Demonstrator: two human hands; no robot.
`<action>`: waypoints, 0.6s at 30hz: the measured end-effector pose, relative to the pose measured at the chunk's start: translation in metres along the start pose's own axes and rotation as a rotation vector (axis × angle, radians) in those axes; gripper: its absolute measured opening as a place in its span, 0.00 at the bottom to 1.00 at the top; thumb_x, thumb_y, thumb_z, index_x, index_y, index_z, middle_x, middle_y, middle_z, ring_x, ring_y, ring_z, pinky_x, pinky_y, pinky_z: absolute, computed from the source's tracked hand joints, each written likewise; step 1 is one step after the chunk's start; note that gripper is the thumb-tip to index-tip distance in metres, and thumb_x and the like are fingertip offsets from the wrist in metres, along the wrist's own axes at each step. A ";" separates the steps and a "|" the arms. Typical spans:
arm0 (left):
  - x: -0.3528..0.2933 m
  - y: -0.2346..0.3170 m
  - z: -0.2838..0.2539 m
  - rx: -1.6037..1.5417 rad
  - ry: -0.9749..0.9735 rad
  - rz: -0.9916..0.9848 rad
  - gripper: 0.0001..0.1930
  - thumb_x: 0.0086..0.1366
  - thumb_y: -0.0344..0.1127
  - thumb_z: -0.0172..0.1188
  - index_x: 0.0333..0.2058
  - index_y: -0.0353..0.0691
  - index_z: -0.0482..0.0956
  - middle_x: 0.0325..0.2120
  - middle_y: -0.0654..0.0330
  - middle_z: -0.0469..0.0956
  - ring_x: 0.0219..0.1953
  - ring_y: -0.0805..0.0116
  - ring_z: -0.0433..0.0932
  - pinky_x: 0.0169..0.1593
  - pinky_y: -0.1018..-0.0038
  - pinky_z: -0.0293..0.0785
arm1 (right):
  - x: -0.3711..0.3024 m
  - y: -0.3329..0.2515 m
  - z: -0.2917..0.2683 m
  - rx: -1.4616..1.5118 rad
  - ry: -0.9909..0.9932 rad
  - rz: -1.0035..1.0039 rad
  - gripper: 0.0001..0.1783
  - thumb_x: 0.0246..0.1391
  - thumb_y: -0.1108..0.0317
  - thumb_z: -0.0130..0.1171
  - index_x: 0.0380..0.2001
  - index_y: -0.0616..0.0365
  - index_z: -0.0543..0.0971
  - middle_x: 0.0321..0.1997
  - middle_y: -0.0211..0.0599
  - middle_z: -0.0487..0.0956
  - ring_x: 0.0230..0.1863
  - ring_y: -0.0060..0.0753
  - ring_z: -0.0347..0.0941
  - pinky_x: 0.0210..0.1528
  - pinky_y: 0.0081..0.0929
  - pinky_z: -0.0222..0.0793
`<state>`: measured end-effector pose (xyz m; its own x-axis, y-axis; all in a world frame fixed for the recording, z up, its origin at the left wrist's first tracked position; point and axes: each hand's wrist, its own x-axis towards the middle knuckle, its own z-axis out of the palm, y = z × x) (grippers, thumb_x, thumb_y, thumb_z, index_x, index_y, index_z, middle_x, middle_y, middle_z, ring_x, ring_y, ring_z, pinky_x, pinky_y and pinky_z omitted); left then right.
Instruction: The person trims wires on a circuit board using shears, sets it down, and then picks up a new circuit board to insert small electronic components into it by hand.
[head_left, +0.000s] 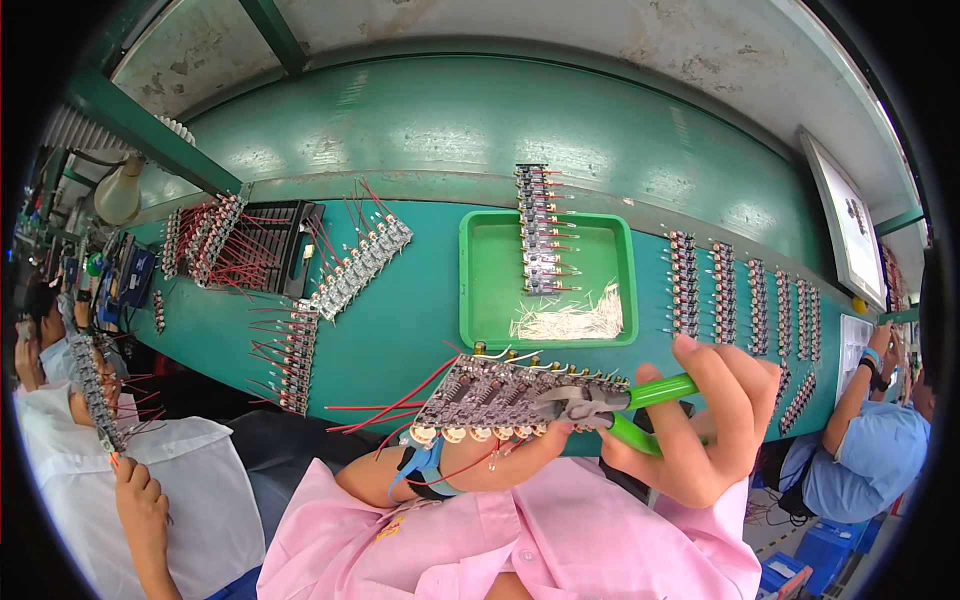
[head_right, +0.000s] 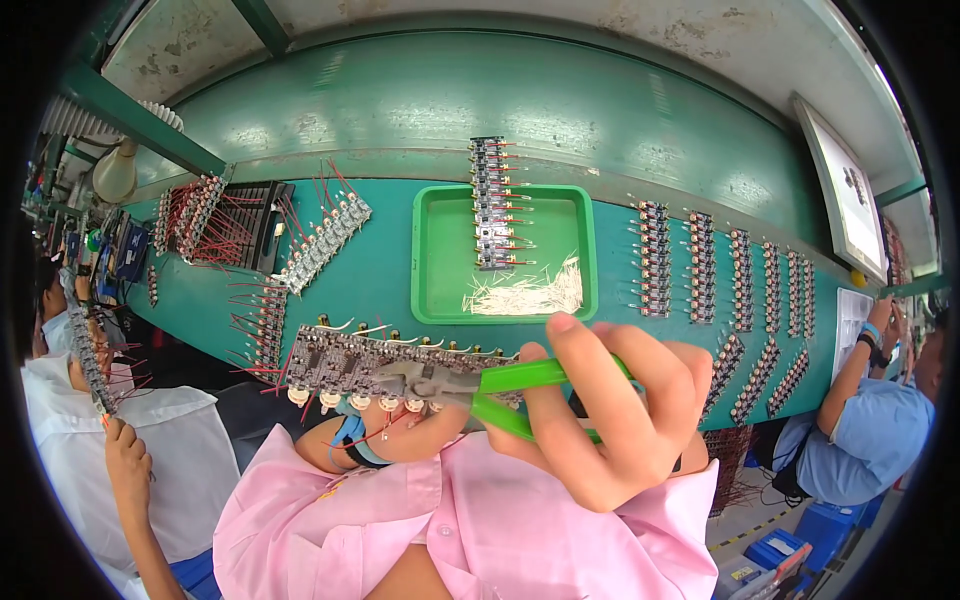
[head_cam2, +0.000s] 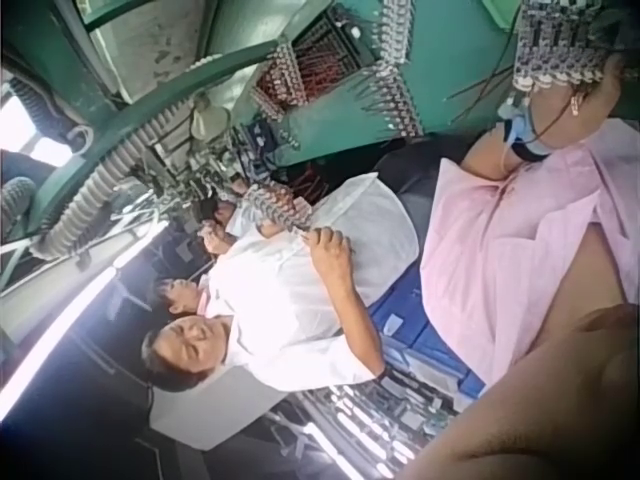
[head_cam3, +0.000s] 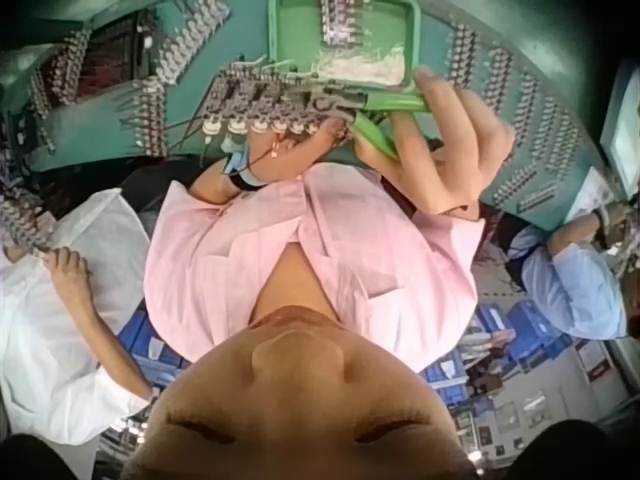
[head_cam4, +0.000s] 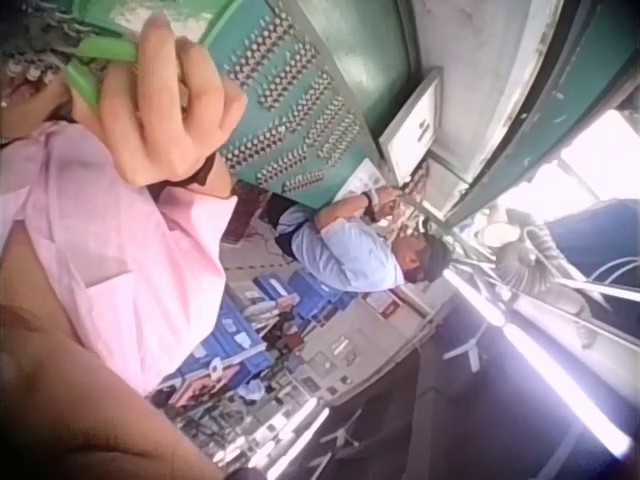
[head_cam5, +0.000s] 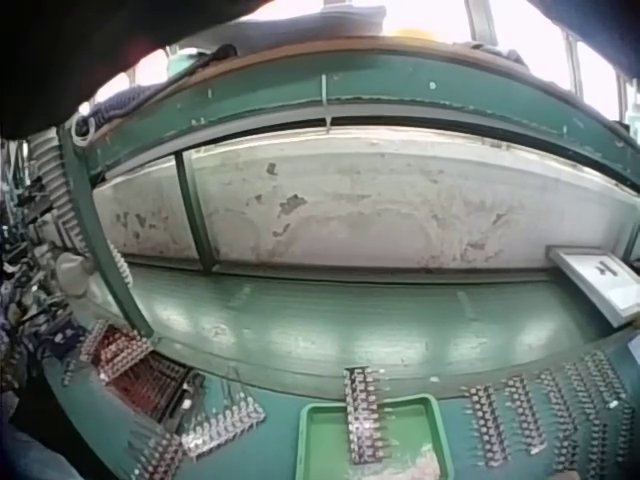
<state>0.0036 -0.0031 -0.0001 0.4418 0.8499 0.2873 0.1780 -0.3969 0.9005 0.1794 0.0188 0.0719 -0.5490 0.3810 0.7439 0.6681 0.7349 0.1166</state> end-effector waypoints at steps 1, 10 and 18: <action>0.000 0.000 0.001 -0.030 -0.002 -0.019 0.13 0.56 0.29 0.51 0.42 0.39 0.72 0.38 0.59 0.74 0.38 0.66 0.74 0.39 0.74 0.70 | 0.000 0.000 0.001 0.000 0.000 0.000 0.20 0.23 0.61 0.65 0.21 0.64 0.76 0.37 0.47 0.72 0.31 0.40 0.67 0.28 0.31 0.61; 0.001 -0.004 0.000 0.020 0.011 0.001 0.14 0.55 0.30 0.53 0.42 0.40 0.72 0.35 0.61 0.76 0.36 0.69 0.75 0.39 0.76 0.70 | -0.003 -0.001 0.011 -0.083 0.022 -0.010 0.17 0.27 0.62 0.65 0.21 0.62 0.76 0.41 0.45 0.72 0.33 0.40 0.67 0.29 0.32 0.59; -0.002 -0.012 0.004 0.173 0.122 0.159 0.15 0.58 0.33 0.50 0.44 0.40 0.70 0.38 0.60 0.74 0.39 0.71 0.73 0.39 0.77 0.69 | 0.000 -0.010 0.009 -0.073 -0.005 0.039 0.14 0.28 0.64 0.64 0.20 0.62 0.75 0.40 0.44 0.72 0.32 0.40 0.67 0.28 0.31 0.59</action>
<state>0.0042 -0.0010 -0.0131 0.3685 0.8032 0.4680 0.2670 -0.5736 0.7744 0.1684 0.0169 0.0644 -0.5246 0.4115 0.7453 0.7236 0.6768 0.1356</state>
